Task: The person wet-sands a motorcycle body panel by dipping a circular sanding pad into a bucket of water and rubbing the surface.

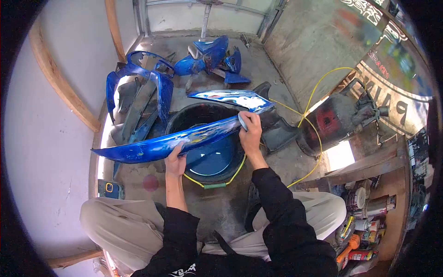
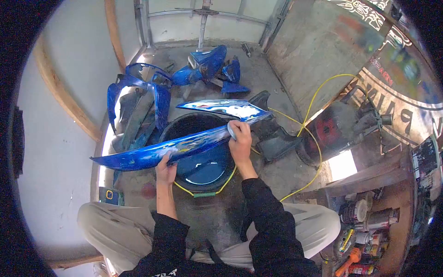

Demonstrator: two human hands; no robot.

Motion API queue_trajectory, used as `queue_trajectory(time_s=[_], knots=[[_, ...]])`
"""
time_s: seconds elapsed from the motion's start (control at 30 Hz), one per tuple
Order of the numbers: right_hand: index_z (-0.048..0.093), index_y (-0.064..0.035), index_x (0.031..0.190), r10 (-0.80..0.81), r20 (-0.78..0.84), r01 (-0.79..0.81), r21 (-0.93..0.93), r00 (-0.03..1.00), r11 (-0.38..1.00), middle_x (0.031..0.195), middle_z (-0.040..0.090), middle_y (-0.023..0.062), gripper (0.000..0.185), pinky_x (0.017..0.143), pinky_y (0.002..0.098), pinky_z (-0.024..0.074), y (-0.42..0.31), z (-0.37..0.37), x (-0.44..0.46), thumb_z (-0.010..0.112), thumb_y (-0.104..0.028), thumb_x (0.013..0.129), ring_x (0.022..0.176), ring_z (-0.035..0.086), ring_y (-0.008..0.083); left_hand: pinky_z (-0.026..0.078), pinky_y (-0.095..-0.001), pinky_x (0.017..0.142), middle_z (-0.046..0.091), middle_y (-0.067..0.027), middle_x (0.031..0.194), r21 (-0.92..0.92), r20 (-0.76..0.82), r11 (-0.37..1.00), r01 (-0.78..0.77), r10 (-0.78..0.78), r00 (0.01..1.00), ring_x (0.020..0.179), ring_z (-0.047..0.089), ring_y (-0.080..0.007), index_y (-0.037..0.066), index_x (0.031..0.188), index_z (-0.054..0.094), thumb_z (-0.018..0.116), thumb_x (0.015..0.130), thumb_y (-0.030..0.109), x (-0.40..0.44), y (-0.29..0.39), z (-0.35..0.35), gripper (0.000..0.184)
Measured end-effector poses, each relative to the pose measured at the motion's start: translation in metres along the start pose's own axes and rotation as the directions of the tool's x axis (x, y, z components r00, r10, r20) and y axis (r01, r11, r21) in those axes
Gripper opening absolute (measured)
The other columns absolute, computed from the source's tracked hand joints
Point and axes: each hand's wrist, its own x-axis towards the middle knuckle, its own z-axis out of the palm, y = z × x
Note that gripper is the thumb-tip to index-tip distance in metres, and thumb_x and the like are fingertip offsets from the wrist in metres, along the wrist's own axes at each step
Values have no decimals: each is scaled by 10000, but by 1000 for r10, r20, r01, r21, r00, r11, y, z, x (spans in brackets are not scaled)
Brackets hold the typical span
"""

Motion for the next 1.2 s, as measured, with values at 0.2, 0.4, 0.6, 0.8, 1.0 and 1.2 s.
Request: queue_trajectory(time_s=[0.2, 0.4, 0.6, 0.8, 1.0, 1.2], knots=[[726, -19, 1191, -58, 38, 52, 155, 998, 987, 1160, 685, 142, 593, 987, 428, 515, -51, 20, -8, 615, 169, 640, 1111, 641, 360, 516, -451, 1084, 685, -110, 1288, -14, 18, 1000, -10, 10, 1000, 1188, 672, -256, 45, 1307, 616, 686, 962, 15, 5, -1, -2, 354], [711, -10, 1193, -12, 13, 12, 16, 1000, 1000, 1156, 680, 150, 569, 963, 436, 519, -2, 3, 0, 597, 172, 666, 1092, 638, 363, 503, -452, 1099, 686, -131, 1302, -33, 7, 999, -7, 7, 1000, 1216, 663, -275, 24, 1339, 609, 672, 972, 20, 5, -5, -11, 372], [713, -26, 1210, -31, 32, 27, 135, 999, 991, 1164, 678, 142, 579, 1005, 436, 515, -49, 22, -14, 600, 175, 679, 1154, 633, 363, 494, -474, 1113, 682, -141, 1312, -58, -2, 998, -24, 24, 1000, 1222, 660, -282, -5, 1352, 594, 665, 984, 36, 10, -7, -10, 377], [719, -4, 1162, 31, -12, -32, -22, 999, 999, 1169, 676, 145, 522, 971, 424, 532, -1, 1, -2, 599, 173, 686, 1106, 643, 359, 479, -473, 1131, 678, -151, 1327, -11, -9, 1000, 4, -4, 1000, 1252, 643, -294, -16, 1353, 595, 663, 991, 58, 5, -5, -10, 376], [718, -15, 1165, -23, 23, 21, 93, 999, 995, 1162, 689, 148, 522, 981, 430, 520, -29, 11, -7, 574, 167, 697, 1094, 644, 364, 480, -474, 1133, 673, -150, 1335, -43, 7, 999, -6, 6, 1000, 1245, 648, -291, 5, 1363, 594, 672, 982, 47, 11, -7, -13, 391], [730, 10, 1094, 45, -53, -46, -20, 998, 999, 1077, 694, 148, 466, 924, 430, 529, 6, 2, 2, 558, 176, 694, 1042, 659, 373, 476, -475, 1132, 683, -133, 1318, -2, 20, 1000, -25, 25, 999, 1237, 653, -281, 17, 1340, 610, 671, 980, 52, 8, -8, -14, 367]])
